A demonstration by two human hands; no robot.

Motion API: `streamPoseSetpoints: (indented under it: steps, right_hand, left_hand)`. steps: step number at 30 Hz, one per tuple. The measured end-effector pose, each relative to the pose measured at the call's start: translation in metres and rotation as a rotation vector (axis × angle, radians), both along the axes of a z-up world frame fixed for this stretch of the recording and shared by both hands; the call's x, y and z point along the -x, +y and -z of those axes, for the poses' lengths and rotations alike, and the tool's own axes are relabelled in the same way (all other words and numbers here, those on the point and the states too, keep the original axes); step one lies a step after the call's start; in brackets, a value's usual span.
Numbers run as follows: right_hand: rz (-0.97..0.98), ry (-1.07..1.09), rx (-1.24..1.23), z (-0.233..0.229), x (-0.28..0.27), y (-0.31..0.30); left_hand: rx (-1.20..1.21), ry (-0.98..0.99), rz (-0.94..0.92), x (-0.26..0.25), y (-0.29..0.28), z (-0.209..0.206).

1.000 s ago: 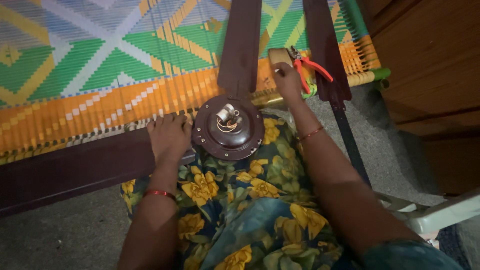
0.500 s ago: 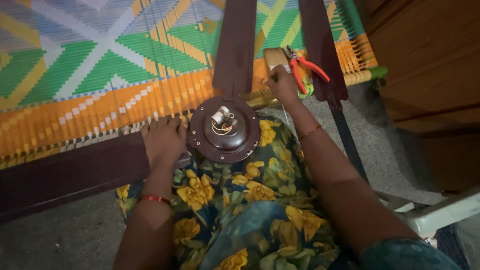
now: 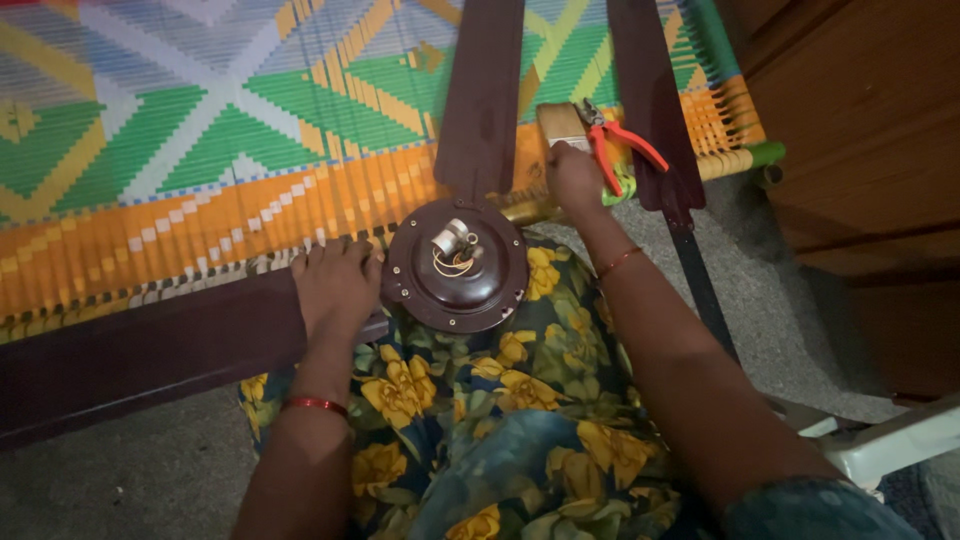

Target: The person uses a screwdriver to loosen and remove screws from the central hub of a ceiling fan. They detach two fan blades and place them on the woven cot beside them, leaving the motor housing and one blade attached.

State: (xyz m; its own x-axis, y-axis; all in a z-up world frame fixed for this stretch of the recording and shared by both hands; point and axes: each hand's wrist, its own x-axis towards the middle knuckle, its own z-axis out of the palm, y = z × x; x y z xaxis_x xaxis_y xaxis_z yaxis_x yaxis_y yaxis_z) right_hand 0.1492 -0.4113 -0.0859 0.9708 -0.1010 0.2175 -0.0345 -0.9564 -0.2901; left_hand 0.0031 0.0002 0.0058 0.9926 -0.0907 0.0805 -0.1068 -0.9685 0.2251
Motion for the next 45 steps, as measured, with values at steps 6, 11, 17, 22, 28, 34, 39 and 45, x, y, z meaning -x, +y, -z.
streamPoseSetpoints:
  steps: [6, 11, 17, 22, 28, 34, 39, 45]
  right_hand:
    - [-0.011, 0.053, 0.212, 0.017, -0.006, -0.001]
    - [-0.026, -0.087, 0.126, 0.019, -0.002, 0.004]
    - [-0.051, -0.081, 0.166, 0.011, 0.003, 0.01]
    - [-0.051, -0.054, 0.243, 0.001, 0.007, 0.013]
    - [-0.001, -0.188, -0.095, -0.01, 0.012, 0.006]
    - [-0.142, 0.087, -0.52, -0.007, 0.008, 0.012]
    - [0.073, 0.564, -1.018, 0.003, 0.008, 0.033]
    - [0.133, 0.711, -1.429, 0.018, -0.002, 0.048]
  left_hand:
    - [0.037, 0.031, -0.015, 0.002, -0.001, -0.005]
    - [0.047, -0.008, -0.005, 0.0, -0.001, -0.005]
    - [0.044, 0.045, -0.028, 0.001, -0.002, -0.006]
    - [0.08, 0.008, -0.024, 0.003, -0.002, -0.007]
    - [0.063, 0.017, -0.027, 0.002, -0.001, -0.006]
    - [0.058, -0.011, -0.021, 0.002, -0.001, -0.003]
    - [0.078, -0.011, -0.029, 0.004, -0.002, -0.004]
    - [0.046, -0.018, -0.029, 0.003, -0.003, -0.005]
